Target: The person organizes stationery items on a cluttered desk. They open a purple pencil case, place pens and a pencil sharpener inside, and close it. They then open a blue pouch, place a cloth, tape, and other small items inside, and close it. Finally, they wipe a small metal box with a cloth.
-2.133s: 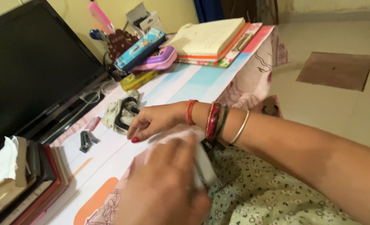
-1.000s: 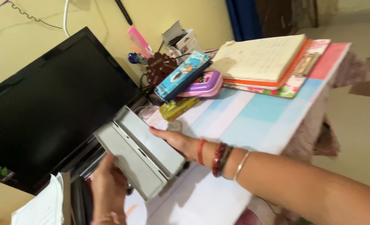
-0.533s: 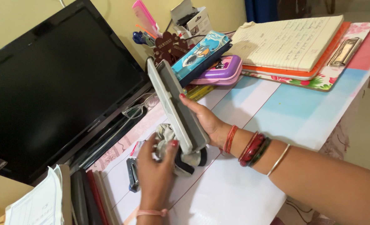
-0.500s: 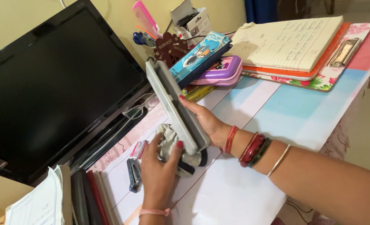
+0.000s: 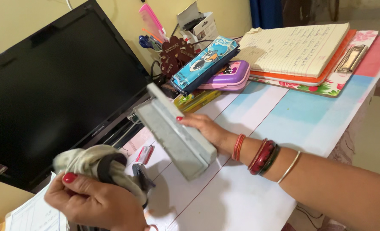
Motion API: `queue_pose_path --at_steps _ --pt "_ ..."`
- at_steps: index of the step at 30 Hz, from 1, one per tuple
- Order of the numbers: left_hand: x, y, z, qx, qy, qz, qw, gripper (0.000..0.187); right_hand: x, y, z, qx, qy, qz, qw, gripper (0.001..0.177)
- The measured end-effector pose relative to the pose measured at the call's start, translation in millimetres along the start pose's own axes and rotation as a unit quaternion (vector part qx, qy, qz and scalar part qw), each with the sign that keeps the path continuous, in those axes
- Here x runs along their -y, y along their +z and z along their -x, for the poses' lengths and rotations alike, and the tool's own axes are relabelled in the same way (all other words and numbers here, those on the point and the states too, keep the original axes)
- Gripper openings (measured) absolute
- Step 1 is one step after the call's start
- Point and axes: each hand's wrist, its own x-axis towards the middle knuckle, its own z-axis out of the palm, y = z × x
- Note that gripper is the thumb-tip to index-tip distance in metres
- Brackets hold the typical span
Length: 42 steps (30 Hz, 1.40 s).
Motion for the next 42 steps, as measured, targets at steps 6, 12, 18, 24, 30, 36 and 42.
queue_pose_path --at_steps 6,12,18,24,30,36,42 --pt "-15 40 51 0.321 0.081 -0.102 0.938 0.029 -23 2 -5 0.044 0.043 -0.071 0.996 0.045" --pt "10 57 55 0.394 0.154 -0.214 0.88 0.05 -37 -13 -6 0.07 0.069 -0.063 0.993 0.045" --pt "69 58 3 0.406 0.088 -0.252 0.874 0.058 -42 3 -5 0.112 0.156 -0.023 0.981 0.05" --pt "76 70 22 0.378 0.053 -0.295 0.876 0.04 -43 -3 -7 0.111 0.185 -0.064 0.974 0.048" --pt "44 60 32 0.361 -0.092 -0.139 0.918 0.029 -44 -4 -10 0.12 0.206 -0.126 0.963 0.05" --pt "26 59 34 0.341 -0.092 -0.138 0.925 0.028 -34 2 -2 0.089 0.205 -0.088 0.971 0.055" --pt "24 63 33 0.364 0.01 -0.172 0.915 0.028 -33 4 -1 0.092 0.165 -0.127 0.974 0.06"
